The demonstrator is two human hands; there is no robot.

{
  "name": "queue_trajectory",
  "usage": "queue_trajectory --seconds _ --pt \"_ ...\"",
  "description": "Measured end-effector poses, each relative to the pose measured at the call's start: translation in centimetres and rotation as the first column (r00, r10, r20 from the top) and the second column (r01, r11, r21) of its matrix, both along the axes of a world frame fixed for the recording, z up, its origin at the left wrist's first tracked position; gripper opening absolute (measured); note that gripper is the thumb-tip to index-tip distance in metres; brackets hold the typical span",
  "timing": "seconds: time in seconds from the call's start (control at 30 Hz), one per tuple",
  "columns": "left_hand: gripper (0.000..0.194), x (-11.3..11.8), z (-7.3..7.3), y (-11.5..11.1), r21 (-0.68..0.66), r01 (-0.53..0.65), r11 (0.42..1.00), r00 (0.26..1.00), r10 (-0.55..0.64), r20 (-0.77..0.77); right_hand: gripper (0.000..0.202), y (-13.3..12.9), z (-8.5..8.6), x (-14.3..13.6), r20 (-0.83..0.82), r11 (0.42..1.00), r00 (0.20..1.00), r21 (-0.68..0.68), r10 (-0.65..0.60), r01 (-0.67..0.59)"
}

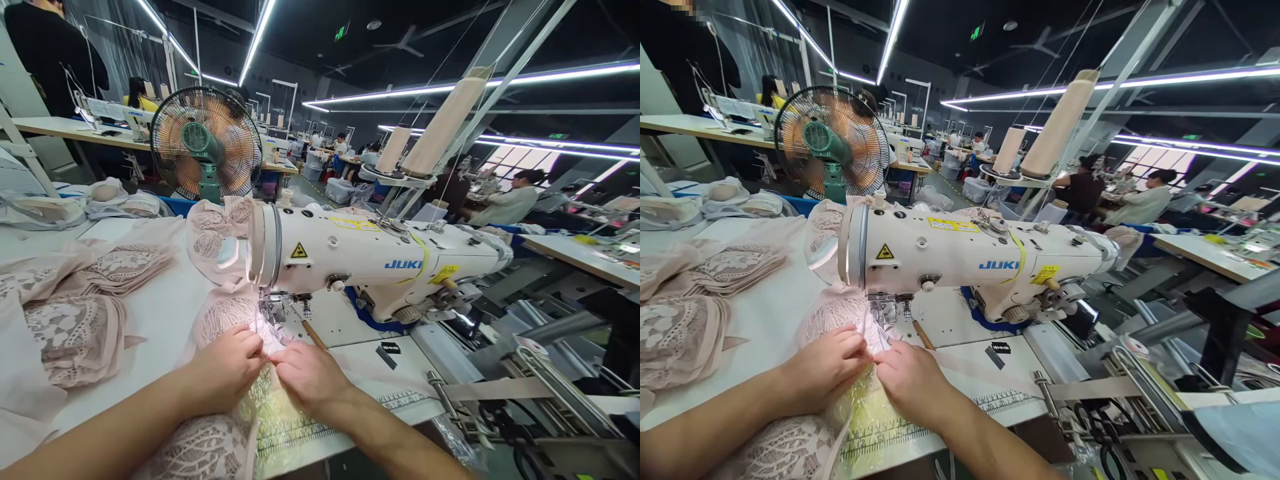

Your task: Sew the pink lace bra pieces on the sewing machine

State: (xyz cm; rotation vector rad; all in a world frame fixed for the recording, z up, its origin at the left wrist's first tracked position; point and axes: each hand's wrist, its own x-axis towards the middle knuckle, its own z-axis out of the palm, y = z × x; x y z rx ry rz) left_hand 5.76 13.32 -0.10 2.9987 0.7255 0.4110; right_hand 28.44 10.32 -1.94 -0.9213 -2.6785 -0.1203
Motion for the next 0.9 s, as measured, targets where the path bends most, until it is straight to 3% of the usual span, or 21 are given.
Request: queue_trajectory --seconds 0.3,0.6,0.9 --pt "0.025 -1.2 -1.6 2.9 0.158 0.06 0.986 0.996 -0.068 0.051 0.014 0.6 0.6 -1.0 0.188 0.997 0.979 -0.004 -0.08 0.082" --pt "0.027 -2.2 -1.8 5.5 0.21 0.057 0.976 0.998 -0.064 0.027 0.018 1.2 3.9 -3.5 0.436 0.947 0.88 -0.158 -0.187 0.279" --pt "0.024 -2.9 -0.7 7.5 0.173 0.057 0.983 0.996 -0.045 -0.072 0.019 1.0 2.8 -3.8 0.415 0.947 0.889 -0.156 -0.196 0.282"
